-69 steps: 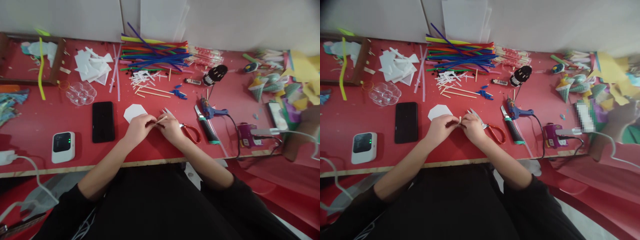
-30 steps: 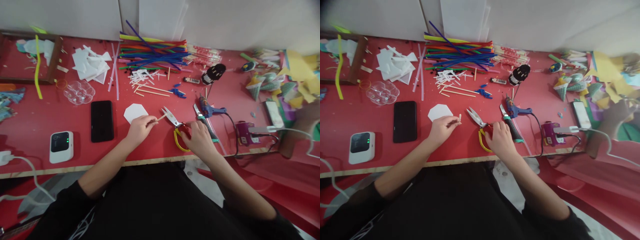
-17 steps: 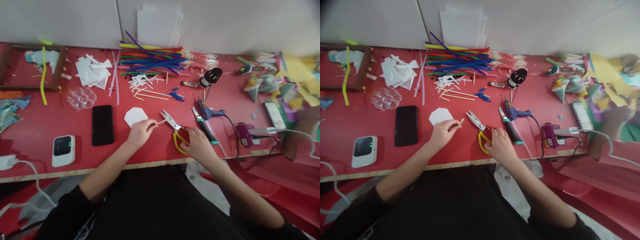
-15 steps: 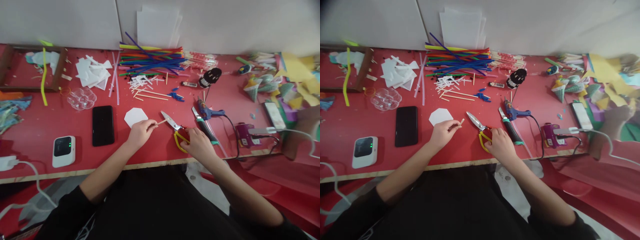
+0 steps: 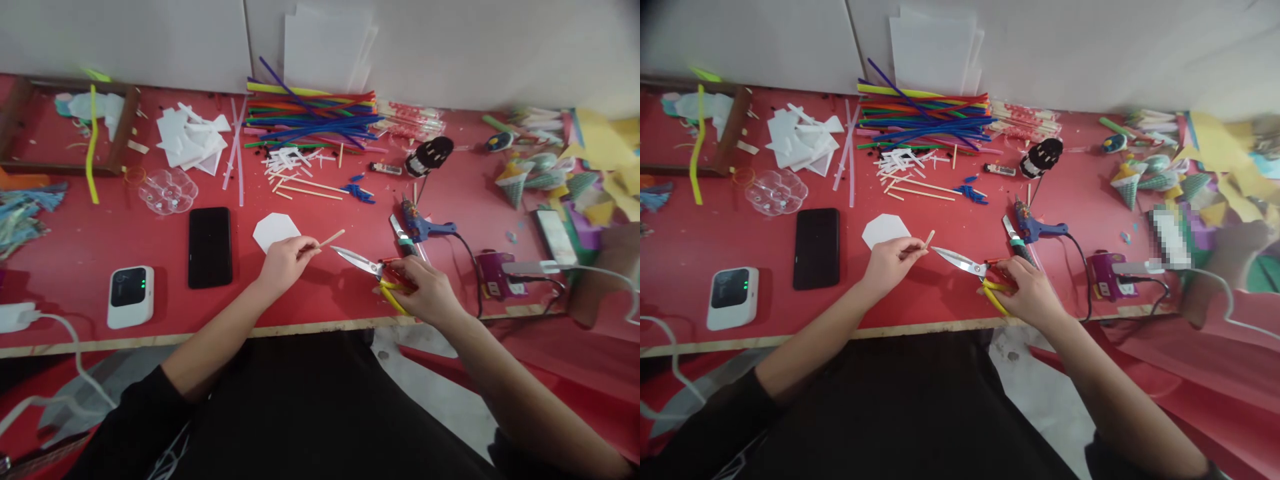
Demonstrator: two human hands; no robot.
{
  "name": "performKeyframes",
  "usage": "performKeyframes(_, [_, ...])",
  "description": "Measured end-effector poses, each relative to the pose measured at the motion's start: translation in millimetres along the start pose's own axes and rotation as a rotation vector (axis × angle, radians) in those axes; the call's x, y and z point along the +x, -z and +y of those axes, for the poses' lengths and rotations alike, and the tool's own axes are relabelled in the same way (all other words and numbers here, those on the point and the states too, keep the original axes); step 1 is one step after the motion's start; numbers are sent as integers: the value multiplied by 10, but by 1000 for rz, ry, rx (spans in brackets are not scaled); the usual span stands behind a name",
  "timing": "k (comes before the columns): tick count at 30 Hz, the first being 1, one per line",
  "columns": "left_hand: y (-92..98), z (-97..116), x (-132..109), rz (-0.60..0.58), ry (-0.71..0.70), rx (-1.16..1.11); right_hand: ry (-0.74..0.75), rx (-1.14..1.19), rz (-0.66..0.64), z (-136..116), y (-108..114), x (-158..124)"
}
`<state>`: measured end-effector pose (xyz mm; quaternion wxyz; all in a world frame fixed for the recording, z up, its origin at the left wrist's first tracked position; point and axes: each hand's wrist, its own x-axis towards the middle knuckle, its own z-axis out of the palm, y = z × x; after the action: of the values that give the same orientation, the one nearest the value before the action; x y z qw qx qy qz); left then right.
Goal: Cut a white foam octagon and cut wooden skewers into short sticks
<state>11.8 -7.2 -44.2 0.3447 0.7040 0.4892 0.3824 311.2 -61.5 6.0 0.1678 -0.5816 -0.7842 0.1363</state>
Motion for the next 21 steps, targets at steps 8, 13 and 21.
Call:
performKeyframes(8, [30,17,11,-17,2,-12,157,-122,-39,31,9,68])
performKeyframes(13, [37,28,21,-24,2,-17,317,-202,48,41,41,160])
performKeyframes(21, [30,-15,17,-47,8,-8,320,-273,34,-2,82,302])
